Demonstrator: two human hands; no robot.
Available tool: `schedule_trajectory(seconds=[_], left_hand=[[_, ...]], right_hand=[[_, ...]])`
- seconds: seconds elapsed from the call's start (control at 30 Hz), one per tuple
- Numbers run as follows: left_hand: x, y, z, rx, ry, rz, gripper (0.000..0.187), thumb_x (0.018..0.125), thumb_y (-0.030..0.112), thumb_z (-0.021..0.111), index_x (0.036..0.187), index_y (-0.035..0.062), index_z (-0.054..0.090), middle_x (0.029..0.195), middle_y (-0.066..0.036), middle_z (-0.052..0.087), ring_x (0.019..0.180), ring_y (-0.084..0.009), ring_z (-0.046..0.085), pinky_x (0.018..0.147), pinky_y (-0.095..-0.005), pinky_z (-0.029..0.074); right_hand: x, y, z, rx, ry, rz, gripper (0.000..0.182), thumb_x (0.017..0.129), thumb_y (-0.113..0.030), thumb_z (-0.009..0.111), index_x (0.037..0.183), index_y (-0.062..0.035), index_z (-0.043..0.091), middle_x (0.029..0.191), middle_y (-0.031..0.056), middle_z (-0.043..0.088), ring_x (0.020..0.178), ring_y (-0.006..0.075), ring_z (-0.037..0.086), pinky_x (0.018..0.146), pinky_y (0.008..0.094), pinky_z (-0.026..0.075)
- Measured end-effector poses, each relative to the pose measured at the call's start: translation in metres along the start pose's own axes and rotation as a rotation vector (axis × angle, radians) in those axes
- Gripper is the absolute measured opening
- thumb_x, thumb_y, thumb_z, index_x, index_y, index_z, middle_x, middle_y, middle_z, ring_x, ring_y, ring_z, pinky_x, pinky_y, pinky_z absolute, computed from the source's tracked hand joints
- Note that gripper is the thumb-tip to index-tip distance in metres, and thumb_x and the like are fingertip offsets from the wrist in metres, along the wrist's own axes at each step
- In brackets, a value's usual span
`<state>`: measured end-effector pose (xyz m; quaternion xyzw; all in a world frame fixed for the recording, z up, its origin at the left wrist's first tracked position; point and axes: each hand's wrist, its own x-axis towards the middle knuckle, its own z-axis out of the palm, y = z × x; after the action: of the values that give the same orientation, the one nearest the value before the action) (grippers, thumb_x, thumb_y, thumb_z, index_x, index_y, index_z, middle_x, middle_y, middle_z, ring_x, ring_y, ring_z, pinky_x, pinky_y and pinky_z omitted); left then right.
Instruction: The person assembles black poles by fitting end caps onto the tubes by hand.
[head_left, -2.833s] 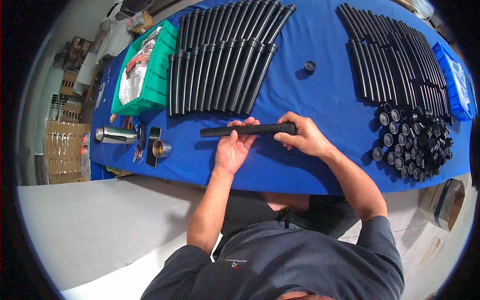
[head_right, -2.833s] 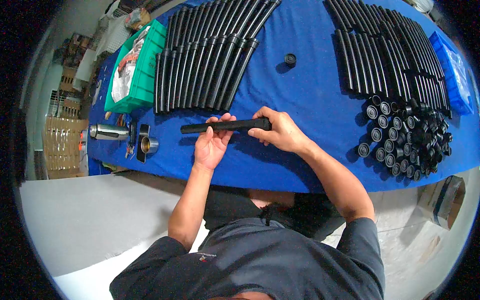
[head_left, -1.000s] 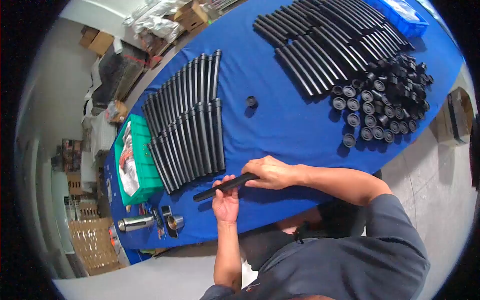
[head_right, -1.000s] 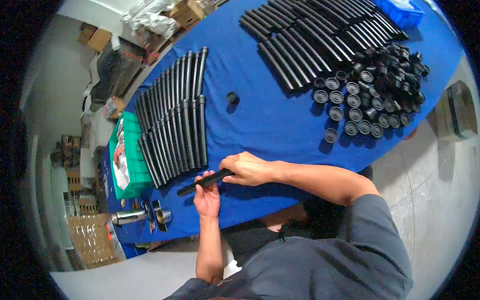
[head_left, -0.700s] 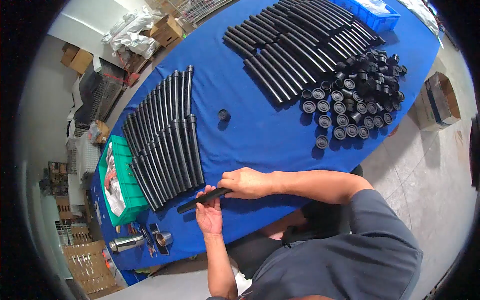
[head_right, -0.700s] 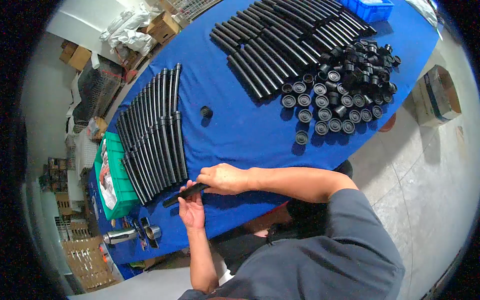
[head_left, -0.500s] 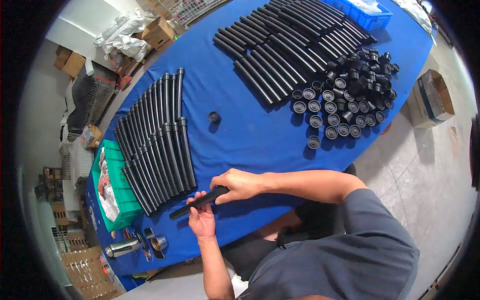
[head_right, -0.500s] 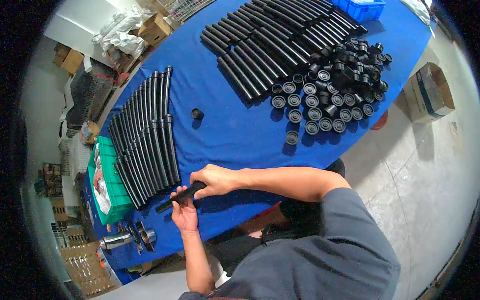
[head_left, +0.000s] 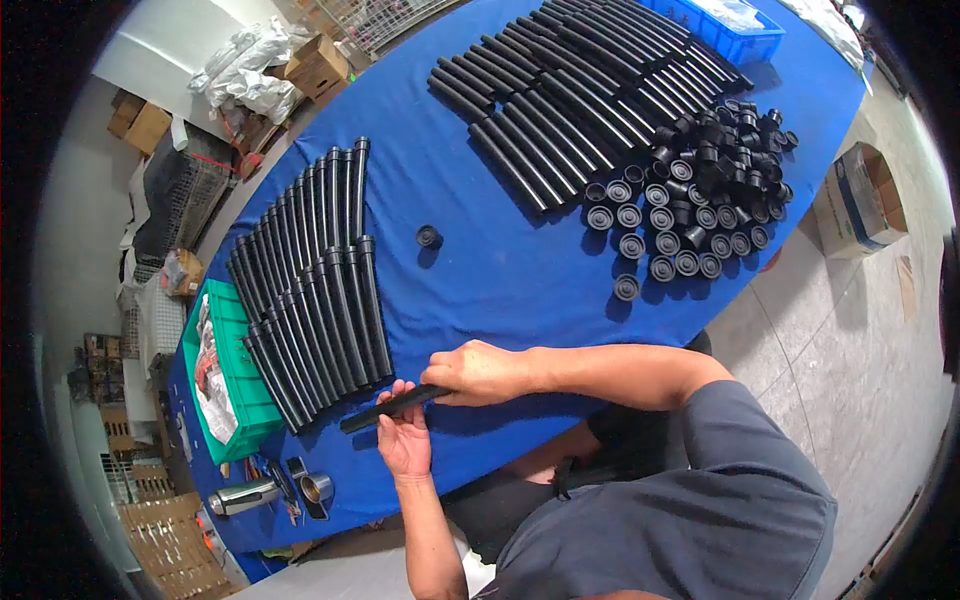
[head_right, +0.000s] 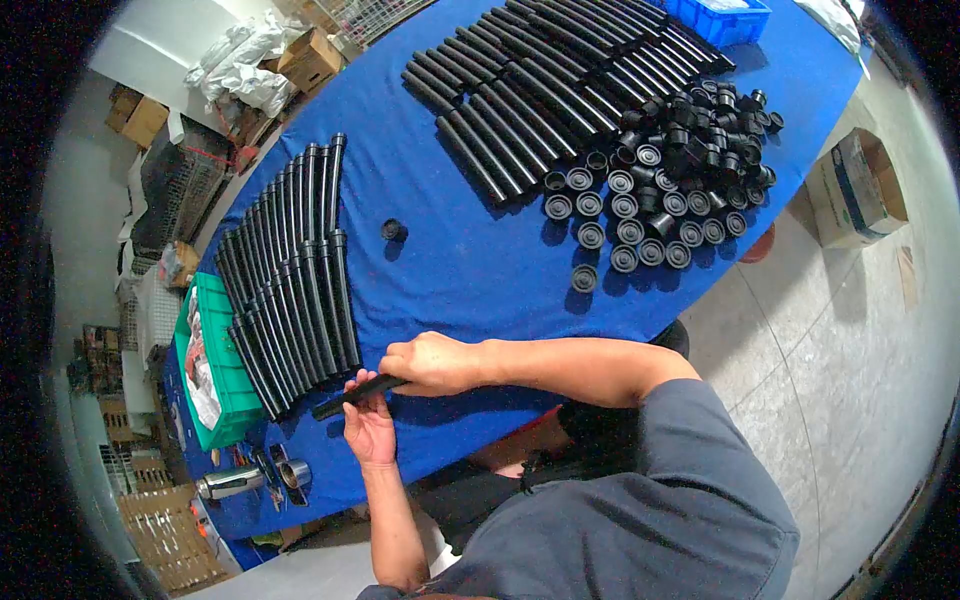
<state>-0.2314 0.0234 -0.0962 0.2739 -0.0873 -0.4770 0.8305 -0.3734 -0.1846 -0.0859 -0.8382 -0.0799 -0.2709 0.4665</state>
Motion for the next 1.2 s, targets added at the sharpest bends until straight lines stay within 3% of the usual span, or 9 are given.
schedule_trajectory(seconds=[0.07,0.17,0.4,0.67,0.77,0.87,0.97,1.13,1.2], left_hand=[[-0.001,0.000,-0.009,-0.036,-0.035,0.008,0.036,0.096,0.011,0.067,0.130,0.0022,0.059,0.139,-0.020,0.059,0.136,-0.0342,0.051,0.118,-0.0471,0.043],[0.000,0.000,-0.013,-0.039,-0.064,0.010,0.036,0.096,0.012,0.067,0.130,0.0024,0.059,0.139,-0.020,0.059,0.136,-0.0346,0.051,0.117,-0.0477,0.043],[-0.002,0.000,-0.011,0.000,0.008,0.038,0.032,0.093,0.011,0.071,0.123,0.0062,0.061,0.132,-0.020,0.063,0.132,-0.0342,0.055,0.114,-0.0487,0.046],[0.001,-0.003,-0.004,-0.004,-0.006,0.015,0.035,0.097,0.015,0.067,0.129,0.0022,0.059,0.140,-0.021,0.058,0.136,-0.0366,0.051,0.116,-0.0506,0.043],[0.000,-0.001,-0.015,-0.040,-0.032,-0.003,0.034,0.096,0.013,0.067,0.127,0.0037,0.058,0.137,-0.021,0.060,0.136,-0.0364,0.051,0.115,-0.0518,0.044],[0.001,-0.001,-0.009,-0.015,-0.029,0.002,0.032,0.096,0.012,0.067,0.126,0.0039,0.059,0.138,-0.021,0.059,0.137,-0.0355,0.050,0.114,-0.0509,0.045],[0.003,0.000,-0.005,-0.036,-0.007,-0.022,0.031,0.097,0.013,0.067,0.126,0.0034,0.060,0.139,-0.021,0.059,0.138,-0.0355,0.049,0.115,-0.0514,0.044],[0.002,-0.002,-0.011,-0.014,-0.032,-0.017,0.030,0.098,0.016,0.066,0.125,0.0034,0.061,0.140,-0.022,0.058,0.138,-0.0358,0.048,0.116,-0.0520,0.043],[0.002,-0.001,-0.010,-0.016,-0.016,-0.023,0.031,0.098,0.016,0.065,0.126,0.0035,0.061,0.140,-0.022,0.057,0.139,-0.0358,0.048,0.115,-0.0518,0.043]], right_hand=[[-0.001,-0.009,-0.005,-0.095,-0.060,-0.007,0.032,0.085,-0.025,0.073,0.101,-0.0002,0.060,0.081,0.0184,0.062,0.076,0.0407,0.065,0.068,0.0511,0.052],[-0.001,-0.006,-0.008,-0.004,-0.034,-0.005,0.028,0.090,-0.022,0.071,0.105,-0.0013,0.059,0.086,0.0171,0.064,0.079,0.0383,0.066,0.067,0.0475,0.053],[-0.001,-0.001,0.000,0.057,-0.068,0.053,0.030,0.090,-0.023,0.070,0.106,-0.0001,0.059,0.086,0.0186,0.065,0.082,0.0399,0.066,0.072,0.0488,0.052],[-0.002,-0.001,0.001,-0.157,-0.099,0.035,0.032,0.089,-0.024,0.071,0.110,-0.0017,0.060,0.092,0.0184,0.064,0.080,0.0392,0.065,0.069,0.0498,0.052],[-0.001,-0.004,-0.004,-0.053,-0.059,-0.002,0.032,0.088,-0.026,0.071,0.106,-0.0029,0.059,0.090,0.0174,0.061,0.079,0.0400,0.065,0.068,0.0507,0.054],[0.003,0.000,-0.011,0.180,-0.238,0.256,0.035,0.087,-0.027,0.072,0.111,-0.0052,0.057,0.093,0.0159,0.058,0.078,0.0394,0.065,0.067,0.0506,0.054],[-0.002,0.003,-0.001,-0.121,-0.038,-0.006,0.034,0.088,-0.028,0.072,0.107,-0.0029,0.061,0.090,0.0182,0.064,0.079,0.0397,0.067,0.067,0.0490,0.054],[0.003,-0.003,-0.015,0.162,-0.187,0.178,0.031,0.088,-0.023,0.071,0.109,-0.0034,0.060,0.091,0.0170,0.062,0.080,0.0397,0.066,0.067,0.0502,0.055],[0.001,-0.004,-0.007,-0.022,-0.072,0.065,0.030,0.088,-0.025,0.071,0.104,-0.0022,0.061,0.088,0.0188,0.064,0.081,0.0401,0.067,0.068,0.0506,0.054]])
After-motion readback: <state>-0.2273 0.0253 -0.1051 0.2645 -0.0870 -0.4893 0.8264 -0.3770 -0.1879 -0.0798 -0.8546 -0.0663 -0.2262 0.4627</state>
